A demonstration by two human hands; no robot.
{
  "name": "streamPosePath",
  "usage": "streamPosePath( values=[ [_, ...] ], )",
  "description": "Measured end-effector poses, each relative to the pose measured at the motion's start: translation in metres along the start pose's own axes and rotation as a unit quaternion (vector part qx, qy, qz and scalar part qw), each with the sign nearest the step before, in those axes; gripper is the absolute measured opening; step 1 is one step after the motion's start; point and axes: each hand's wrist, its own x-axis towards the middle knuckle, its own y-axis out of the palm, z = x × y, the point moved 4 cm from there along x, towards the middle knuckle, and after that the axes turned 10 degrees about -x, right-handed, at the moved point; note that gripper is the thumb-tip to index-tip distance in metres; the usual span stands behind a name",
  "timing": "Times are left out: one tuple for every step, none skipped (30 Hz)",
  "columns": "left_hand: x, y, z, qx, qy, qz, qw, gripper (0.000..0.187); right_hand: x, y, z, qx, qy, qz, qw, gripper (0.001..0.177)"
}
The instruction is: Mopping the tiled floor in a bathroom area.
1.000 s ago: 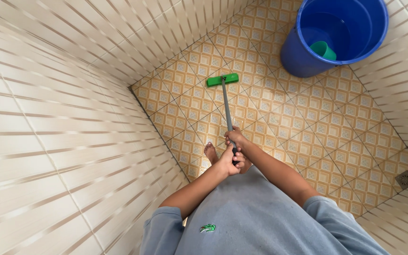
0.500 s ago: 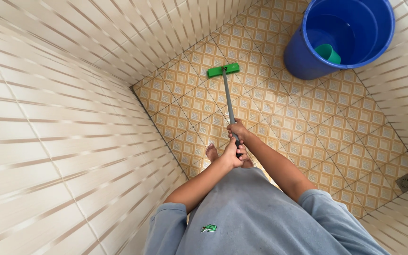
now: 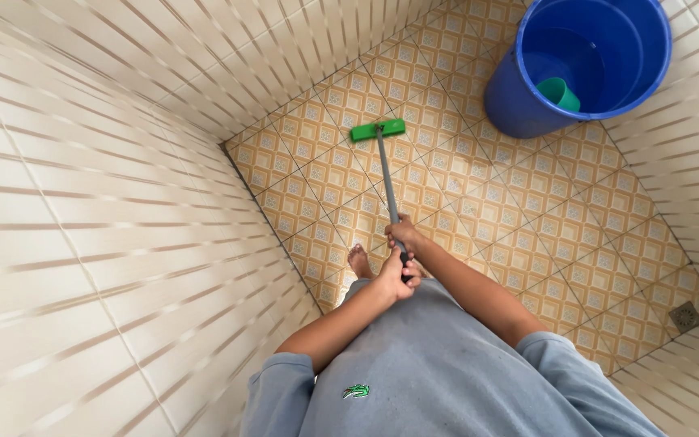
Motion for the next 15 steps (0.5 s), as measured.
streamPosePath(
  values=[
    [-0.003,-0.003,0.005,-0.003,0.002,0.003,1.000,0.050,-0.006,0.000,-0.003,-0.004,-0.001,0.001,1.000,0.080],
    [-0.005,-0.006,0.011,-0.009,-0.001,0.006,1.000,0.051,-0.013,0.001,-0.007,0.003,0.008,0.005,1.000,0.081],
    [-0.008,-0.009,0.018,-0.017,-0.002,0.009,1.000,0.052,-0.020,0.002,-0.012,0.008,0.018,0.010,1.000,0.082],
    [-0.012,-0.009,0.025,-0.021,0.001,0.012,1.000,0.052,-0.028,-0.002,-0.014,0.002,0.016,0.013,1.000,0.082],
    [-0.016,-0.009,0.033,-0.033,-0.005,0.020,0.999,0.052,-0.036,-0.003,-0.017,0.014,0.011,0.026,1.000,0.082],
    [-0.021,-0.010,0.040,-0.045,-0.011,0.028,0.999,0.052,-0.044,-0.004,-0.021,0.025,0.005,0.040,0.999,0.082],
    [-0.021,-0.013,0.047,-0.046,-0.010,0.029,0.998,0.052,-0.047,-0.006,-0.027,0.024,0.004,0.041,0.999,0.082],
    [-0.021,-0.016,0.054,-0.056,-0.007,0.026,0.998,0.053,-0.050,-0.007,-0.033,0.032,0.006,0.057,0.998,0.080],
    [-0.021,-0.018,0.061,-0.067,-0.002,0.024,0.997,0.053,-0.054,-0.010,-0.039,0.041,0.007,0.074,0.996,0.078],
    [-0.024,-0.019,0.070,-0.068,-0.001,0.025,0.997,0.053,-0.060,-0.013,-0.044,0.039,0.006,0.075,0.996,0.078],
    [-0.026,-0.018,0.077,-0.077,0.000,0.029,0.997,0.054,-0.066,-0.015,-0.046,0.049,0.011,0.089,0.995,0.078],
    [-0.028,-0.018,0.083,-0.086,0.001,0.034,0.996,0.054,-0.071,-0.016,-0.049,0.058,0.016,0.103,0.993,0.077],
    [-0.030,-0.019,0.089,-0.090,0.005,0.038,0.995,0.054,-0.079,-0.017,-0.050,0.052,0.014,0.106,0.993,0.077],
    [-0.032,-0.020,0.096,-0.102,0.002,0.037,0.994,0.055,-0.087,-0.019,-0.053,0.045,0.029,0.104,0.993,0.078],
    [-0.034,-0.021,0.103,-0.114,-0.001,0.036,0.993,0.055,-0.095,-0.020,-0.054,0.040,0.044,0.101,0.993,0.079]
  ],
)
